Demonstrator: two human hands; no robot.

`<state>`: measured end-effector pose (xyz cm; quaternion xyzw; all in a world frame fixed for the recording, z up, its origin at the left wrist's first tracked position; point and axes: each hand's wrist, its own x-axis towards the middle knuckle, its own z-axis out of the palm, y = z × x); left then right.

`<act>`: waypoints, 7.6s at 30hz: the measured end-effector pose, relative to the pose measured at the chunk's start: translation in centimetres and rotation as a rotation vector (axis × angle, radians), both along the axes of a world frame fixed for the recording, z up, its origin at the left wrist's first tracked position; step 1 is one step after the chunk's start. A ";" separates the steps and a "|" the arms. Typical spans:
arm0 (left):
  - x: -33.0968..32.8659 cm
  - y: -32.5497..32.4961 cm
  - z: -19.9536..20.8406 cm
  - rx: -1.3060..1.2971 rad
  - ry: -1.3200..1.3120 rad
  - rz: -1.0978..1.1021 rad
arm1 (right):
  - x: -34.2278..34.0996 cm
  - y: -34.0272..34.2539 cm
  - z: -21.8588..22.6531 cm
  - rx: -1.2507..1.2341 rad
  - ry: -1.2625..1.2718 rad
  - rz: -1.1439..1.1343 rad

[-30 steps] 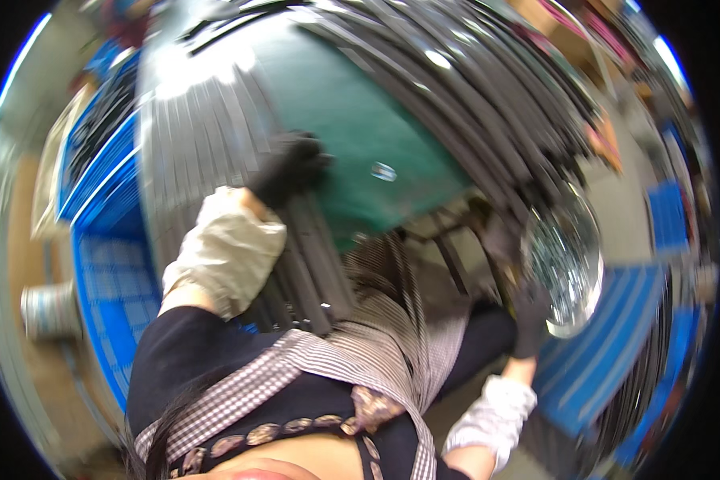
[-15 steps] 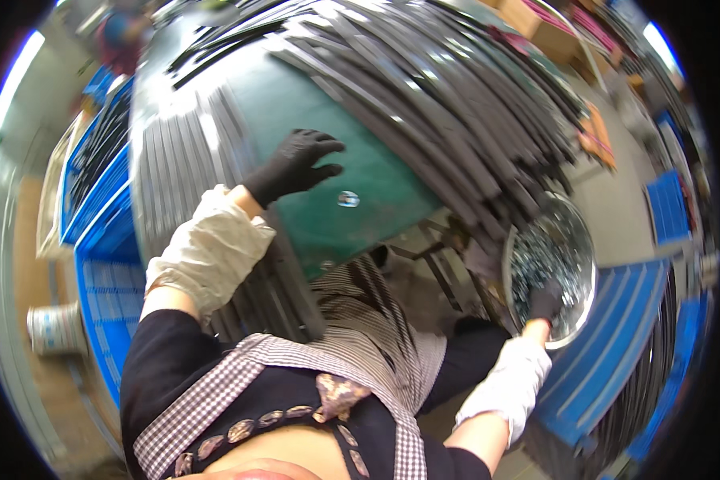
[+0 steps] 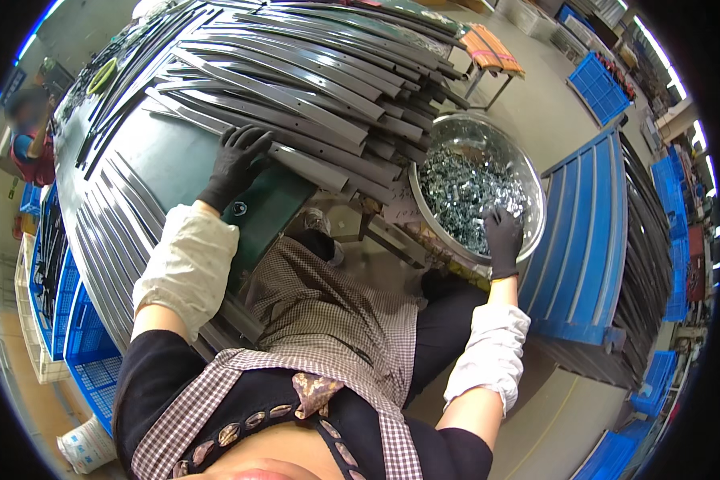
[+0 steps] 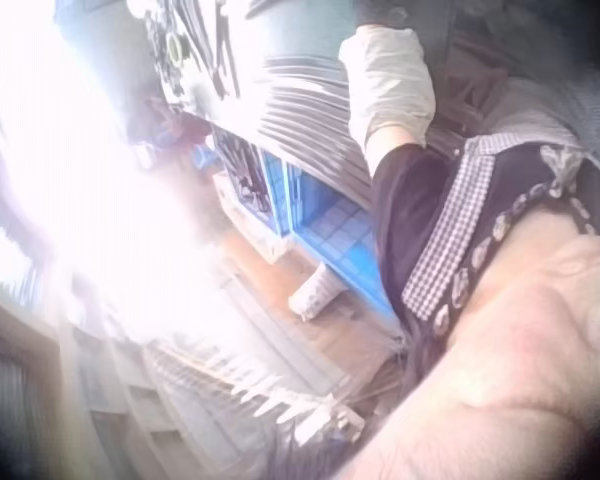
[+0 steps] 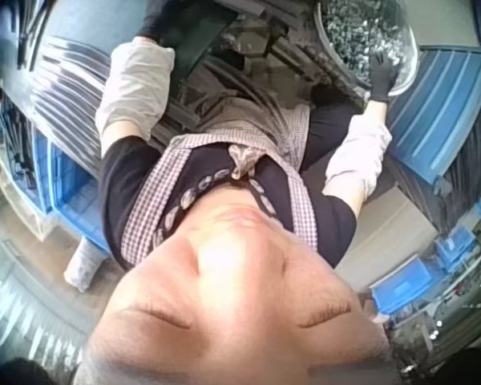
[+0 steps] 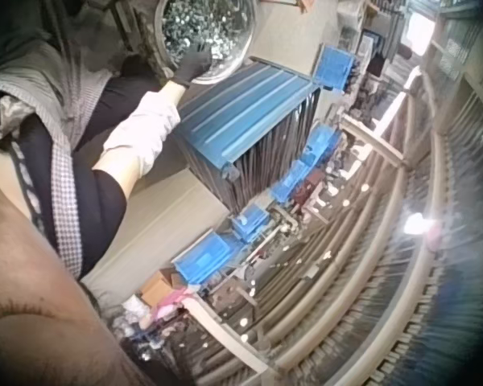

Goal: The person repeatedly picks up long metal frame pieces from a stack, inserts small fasteners into holes along the frame, and places the assembled pieces back onto the stack. The task continues in a repetitive cycle throughout the clip.

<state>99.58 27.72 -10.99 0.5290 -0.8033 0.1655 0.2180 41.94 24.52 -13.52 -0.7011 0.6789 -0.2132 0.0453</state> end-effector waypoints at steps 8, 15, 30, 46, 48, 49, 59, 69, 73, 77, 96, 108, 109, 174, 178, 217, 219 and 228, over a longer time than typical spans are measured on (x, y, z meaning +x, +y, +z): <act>0.1 7.6 1.3 0.301 0.108 -0.089 | 3.5 1.7 2.1 0.163 -0.758 0.044; -1.7 9.3 2.5 0.435 0.120 -0.153 | 7.1 4.3 2.4 0.244 -0.981 0.084; -2.5 10.0 0.5 0.512 0.329 -0.430 | 13.6 17.1 1.8 0.640 -1.356 0.399; -13.7 17.3 5.2 0.524 0.082 -0.684 | 20.3 22.4 2.2 0.482 -1.131 0.595; -13.9 17.2 4.5 0.518 0.125 -0.726 | 20.0 22.0 2.1 0.409 -0.983 0.684; -14.0 17.1 4.0 0.500 0.148 -0.748 | 19.6 21.7 2.2 0.426 -0.893 0.736; -12.9 13.8 4.2 0.379 0.199 -0.546 | 17.3 19.4 1.9 0.199 -0.506 0.679; -10.0 10.2 1.3 0.571 0.194 -0.467 | 18.7 15.1 0.5 0.100 -0.507 0.746; -9.8 9.9 1.0 0.584 0.208 -0.462 | 19.0 14.2 -0.7 0.143 -0.596 0.725; -9.8 10.1 1.5 0.649 0.178 -0.429 | 18.6 14.9 -0.3 0.169 -0.371 0.570; -9.6 10.6 1.4 0.526 0.109 -0.461 | 15.4 17.1 0.7 0.243 -0.367 0.687; -9.7 9.9 1.0 0.485 0.088 -0.515 | 18.0 17.0 2.5 0.099 -0.049 0.673; -9.7 10.1 1.2 0.494 0.086 -0.525 | 17.4 16.9 2.0 0.095 -0.111 0.714; -4.7 9.6 3.0 0.382 -0.116 -0.267 | 0.1 1.4 -0.7 0.120 -0.381 0.003; -6.1 10.4 3.2 0.260 0.043 -0.336 | 5.2 6.2 4.3 0.289 -0.982 0.037; -13.0 10.5 2.9 0.301 0.069 -0.563 | 16.3 18.1 1.7 0.557 -1.277 0.469; -12.0 9.5 0.9 0.363 0.078 -0.492 | 16.1 17.1 1.2 0.433 -1.145 0.478; -11.4 9.2 0.7 0.530 0.137 -0.577 | 17.4 13.3 1.1 0.697 -0.921 0.674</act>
